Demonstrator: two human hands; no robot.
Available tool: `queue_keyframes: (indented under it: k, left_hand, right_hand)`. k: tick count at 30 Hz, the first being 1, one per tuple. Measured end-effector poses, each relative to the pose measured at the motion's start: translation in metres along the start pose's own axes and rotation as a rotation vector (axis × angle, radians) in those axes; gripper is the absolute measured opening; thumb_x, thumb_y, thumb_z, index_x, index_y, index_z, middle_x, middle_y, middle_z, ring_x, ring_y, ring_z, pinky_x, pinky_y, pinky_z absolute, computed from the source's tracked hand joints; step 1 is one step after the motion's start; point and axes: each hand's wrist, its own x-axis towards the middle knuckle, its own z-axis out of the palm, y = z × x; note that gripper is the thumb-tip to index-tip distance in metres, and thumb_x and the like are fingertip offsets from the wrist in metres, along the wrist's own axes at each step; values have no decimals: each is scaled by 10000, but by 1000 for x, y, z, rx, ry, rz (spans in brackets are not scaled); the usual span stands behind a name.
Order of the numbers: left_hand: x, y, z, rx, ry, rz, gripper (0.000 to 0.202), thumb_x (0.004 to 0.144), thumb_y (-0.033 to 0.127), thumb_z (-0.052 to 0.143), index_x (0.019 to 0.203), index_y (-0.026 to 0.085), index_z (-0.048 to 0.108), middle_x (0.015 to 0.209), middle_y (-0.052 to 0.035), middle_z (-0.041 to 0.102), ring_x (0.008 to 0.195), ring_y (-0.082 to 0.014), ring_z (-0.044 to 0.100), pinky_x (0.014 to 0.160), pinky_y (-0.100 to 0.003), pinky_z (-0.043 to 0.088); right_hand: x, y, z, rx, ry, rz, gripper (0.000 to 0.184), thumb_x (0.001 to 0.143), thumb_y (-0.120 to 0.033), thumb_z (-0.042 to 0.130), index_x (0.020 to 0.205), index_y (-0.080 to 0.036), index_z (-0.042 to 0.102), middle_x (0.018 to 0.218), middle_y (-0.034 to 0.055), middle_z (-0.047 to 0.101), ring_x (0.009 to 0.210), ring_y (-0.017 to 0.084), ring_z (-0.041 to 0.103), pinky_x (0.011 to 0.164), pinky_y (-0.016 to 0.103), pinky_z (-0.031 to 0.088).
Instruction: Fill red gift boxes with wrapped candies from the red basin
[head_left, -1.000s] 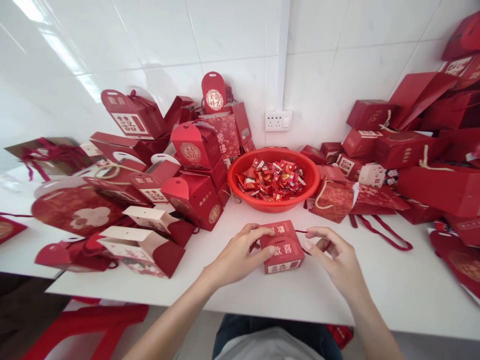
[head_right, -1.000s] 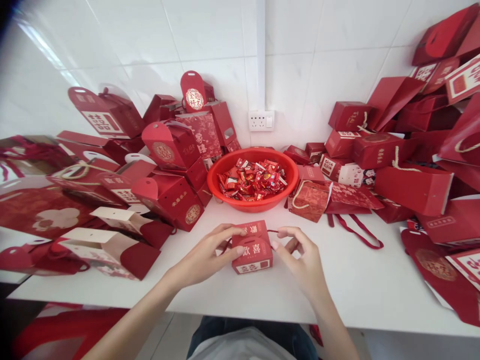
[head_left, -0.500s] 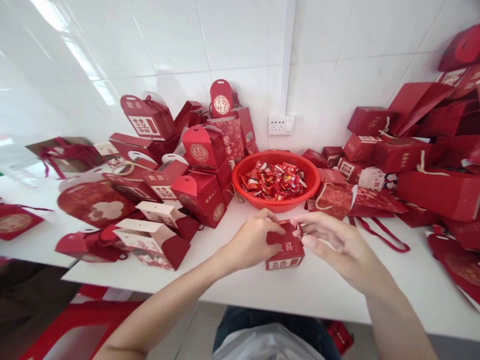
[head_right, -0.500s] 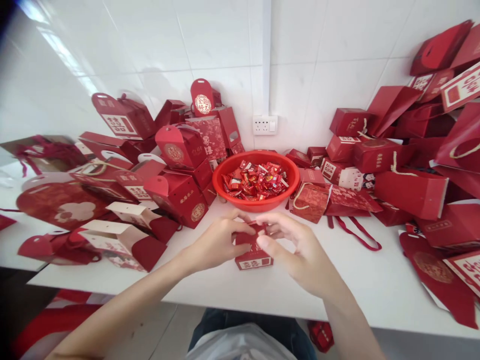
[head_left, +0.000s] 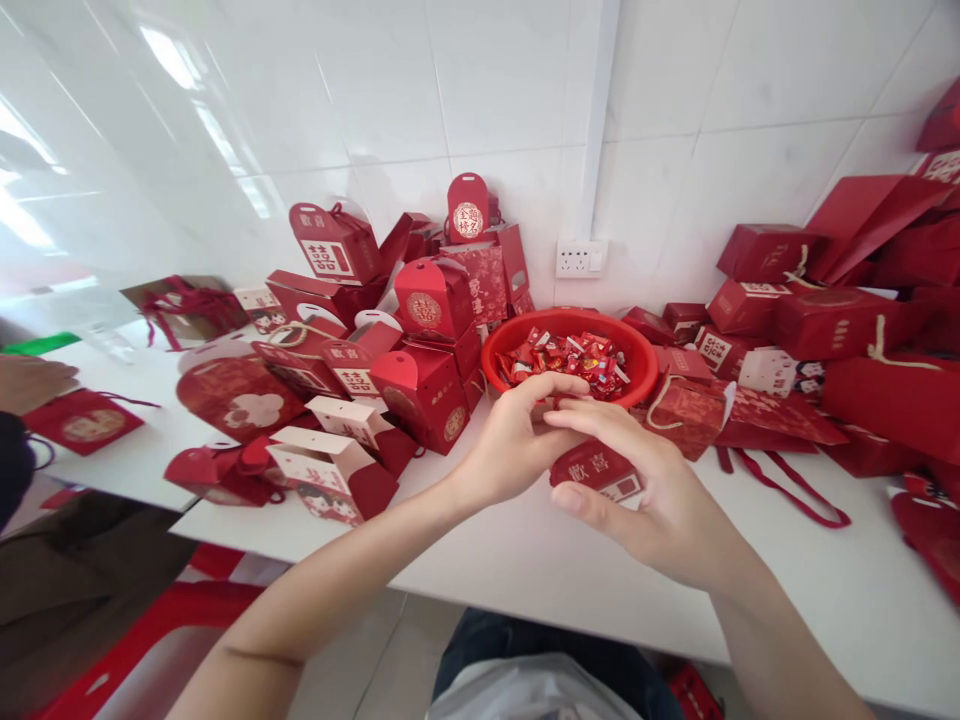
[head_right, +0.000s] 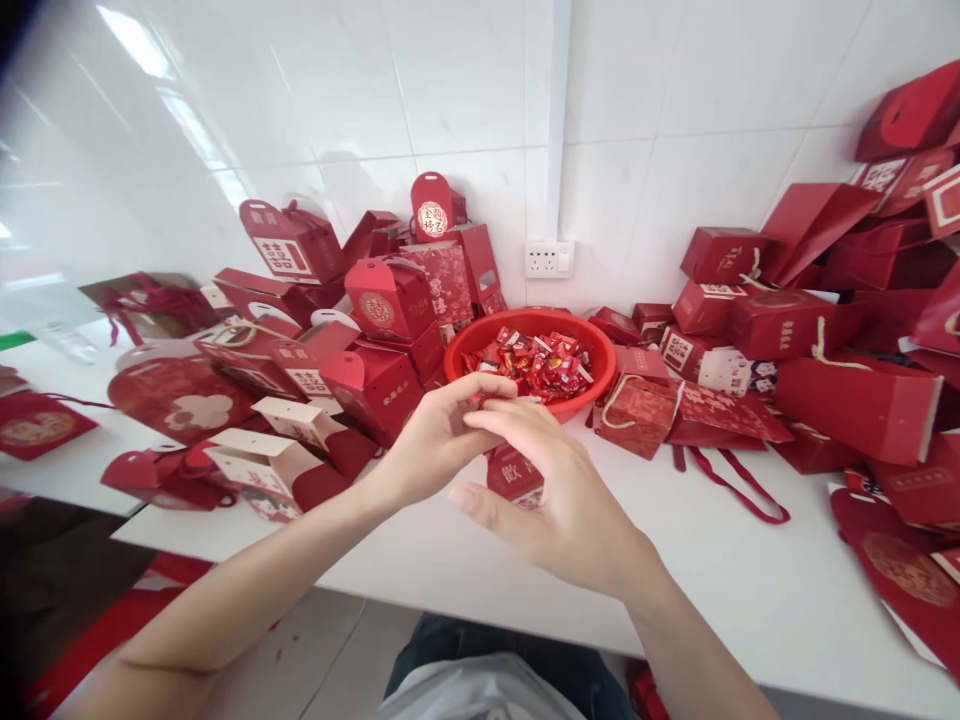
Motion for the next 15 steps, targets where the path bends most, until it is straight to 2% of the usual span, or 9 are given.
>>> queue_keyframes:
  k: [3,7,12,15]
  left_hand:
    - [2,6,-5,47,9,73,209,826,157,681,1035,152,683,1074,-87,741,1020,-226,719,889,-330,585]
    - [3,24,-19,92,44,105,160,827,122,609,952,140,707,962,-55,749,897,-181,722,819,-291,586]
    - [0,52,-51,132,212,0,168,795,85,594,857,146,739,713,7,692,626,-118,648,610,-226,527]
    - [-7,67,-73,59,321,-9,172,775,47,604,846,136,734,697,11,671,542,-80,592,522,-196,471]
  right_hand:
    - [3,-2,2,14,10,-46,496,894,-428,741,1360,-312,617,1413,28,659,1375,267,548,1177,473,432]
    - [1,-6,-3,57,24,-113,503,902,-369,741,1383,-323,603,1439,33,640,1369,275,563,1168,472,446]
    - [-15,7,-16,85,139,-75,428,913,-321,716,1336,-333,652,1432,65,638,1358,314,569,1155,532,451]
    - [-28,29,-23,145,205,-9,369,914,-333,705,1283,-329,689,1348,84,691,1206,309,672,1017,500,570]
